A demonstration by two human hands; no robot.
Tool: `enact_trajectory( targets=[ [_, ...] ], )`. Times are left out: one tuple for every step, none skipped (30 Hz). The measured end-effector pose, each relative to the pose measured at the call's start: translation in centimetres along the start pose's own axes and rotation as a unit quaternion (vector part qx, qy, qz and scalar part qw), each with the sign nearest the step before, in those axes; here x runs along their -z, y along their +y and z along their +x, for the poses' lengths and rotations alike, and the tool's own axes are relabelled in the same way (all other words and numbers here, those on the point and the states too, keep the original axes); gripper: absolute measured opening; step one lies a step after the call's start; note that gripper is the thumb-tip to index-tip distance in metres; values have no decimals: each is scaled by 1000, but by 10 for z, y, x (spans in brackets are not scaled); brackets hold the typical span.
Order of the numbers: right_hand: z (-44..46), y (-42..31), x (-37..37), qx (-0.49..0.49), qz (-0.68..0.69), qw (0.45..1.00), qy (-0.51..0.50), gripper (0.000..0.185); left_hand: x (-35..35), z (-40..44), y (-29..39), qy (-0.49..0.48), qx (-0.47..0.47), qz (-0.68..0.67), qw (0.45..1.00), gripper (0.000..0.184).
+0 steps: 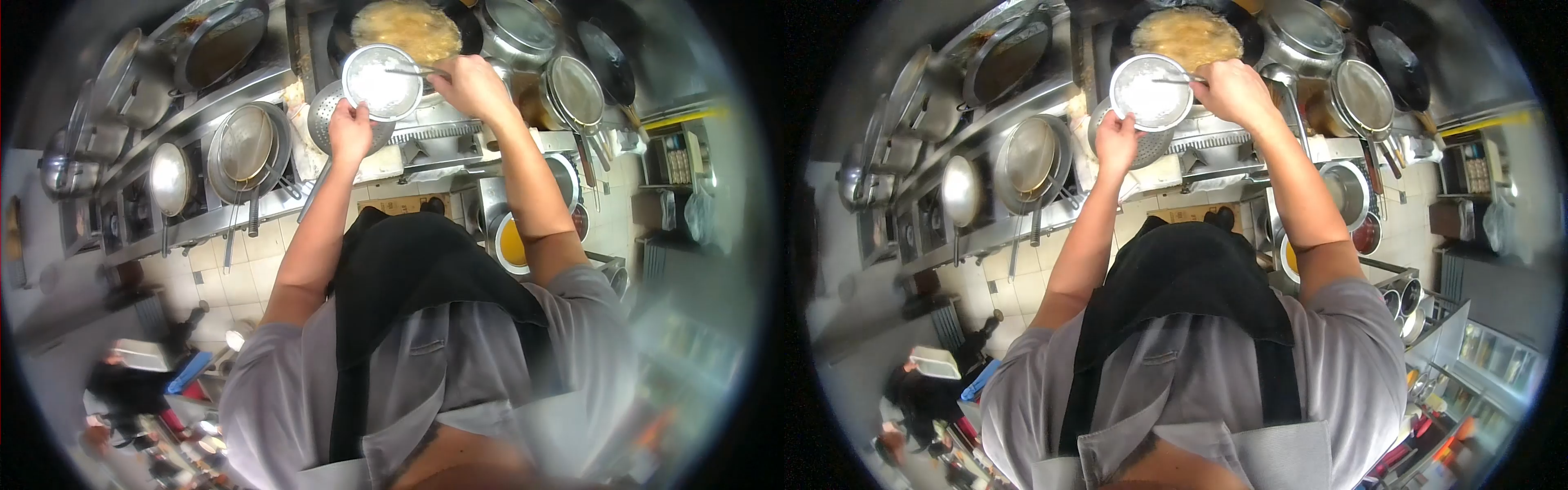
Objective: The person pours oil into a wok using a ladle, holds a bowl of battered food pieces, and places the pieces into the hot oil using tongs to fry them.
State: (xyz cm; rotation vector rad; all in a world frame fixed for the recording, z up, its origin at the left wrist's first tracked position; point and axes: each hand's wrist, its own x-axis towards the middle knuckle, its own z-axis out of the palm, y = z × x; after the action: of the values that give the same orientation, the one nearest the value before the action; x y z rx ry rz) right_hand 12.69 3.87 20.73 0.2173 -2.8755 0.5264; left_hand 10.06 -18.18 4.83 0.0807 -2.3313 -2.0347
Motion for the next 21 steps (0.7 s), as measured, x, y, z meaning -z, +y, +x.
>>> enact_trajectory(
  targets=[
    [0, 2, 0, 10, 1, 1000, -13, 22, 1, 1, -2, 0, -3, 3, 1000, 21],
    [1, 3, 1, 20, 1, 999, -26, 22, 1, 2, -3, 0, -6, 5, 1000, 21],
    [2, 6, -1, 18, -1, 1000, -24, 22, 0, 3, 1, -3, -7, 4, 1000, 21],
    [1, 8, -5, 25, 12, 1000, -7, 22, 1, 1, 4, -8, 0, -6, 1000, 21],
    [0, 9, -7, 31, 26, 999, 10, 23, 3, -1, 8, -13, 8, -14, 1000, 21],
    [-2, 8, -6, 29, 26, 999, 10, 23, 3, -1, 4, -15, 9, -14, 1000, 21],
    [-3, 6, -3, 7, 34, 999, 16, 23, 3, 1, 0, -18, 8, -17, 1000, 21],
    [-3, 4, -1, -15, 41, 999, 23, 24, 3, 4, -3, -21, 7, -20, 1000, 20],
    [-2, 5, 0, -16, 41, 999, 23, 24, 4, 5, -2, -22, 7, -20, 1000, 20],
    [-2, 5, 1, -26, 42, 999, 22, 25, 4, 5, -1, -25, 14, -28, 999, 20],
    [-2, 6, 2, -38, 43, 998, 22, 26, 5, 5, 0, -30, 21, -35, 999, 19],
    [-4, 8, -1, -40, 41, 998, 23, 26, 5, 4, 0, -33, 21, -36, 999, 19],
    [-7, 12, -6, -38, 44, 998, 34, 26, 5, 4, 1, -39, 22, -58, 997, 19],
    [-5, 14, -7, -35, 46, 997, 46, 27, 4, 6, 3, -44, 21, -80, 996, 18],
    [-8, 10, -4, -48, 68, 994, 71, 29, 3, 8, 5, -47, 17, -82, 995, 18],
    [-11, 10, -4, -49, 66, 994, 75, 29, 4, 8, 6, -48, 24, -79, 995, 18],
    [-15, 12, -8, -62, 115, 988, 80, 30, 4, 8, 7, -50, 32, -76, 995, 17],
    [-19, 16, -14, -77, 165, 980, 87, 31, 5, 8, 10, -55, 28, -74, 995, 17],
    [-24, 24, -19, -67, 165, 983, 48, 33, 4, 8, 14, -57, 40, -102, 992, 17],
    [-31, 30, -25, -70, 165, 982, 54, 33, 3, 8, 17, -59, 52, -130, 988, 17],
    [-38, 31, -27, -40, 188, 975, 110, 32, 3, 10, 18, -64, 47, -129, 988, 17]
  ],
)
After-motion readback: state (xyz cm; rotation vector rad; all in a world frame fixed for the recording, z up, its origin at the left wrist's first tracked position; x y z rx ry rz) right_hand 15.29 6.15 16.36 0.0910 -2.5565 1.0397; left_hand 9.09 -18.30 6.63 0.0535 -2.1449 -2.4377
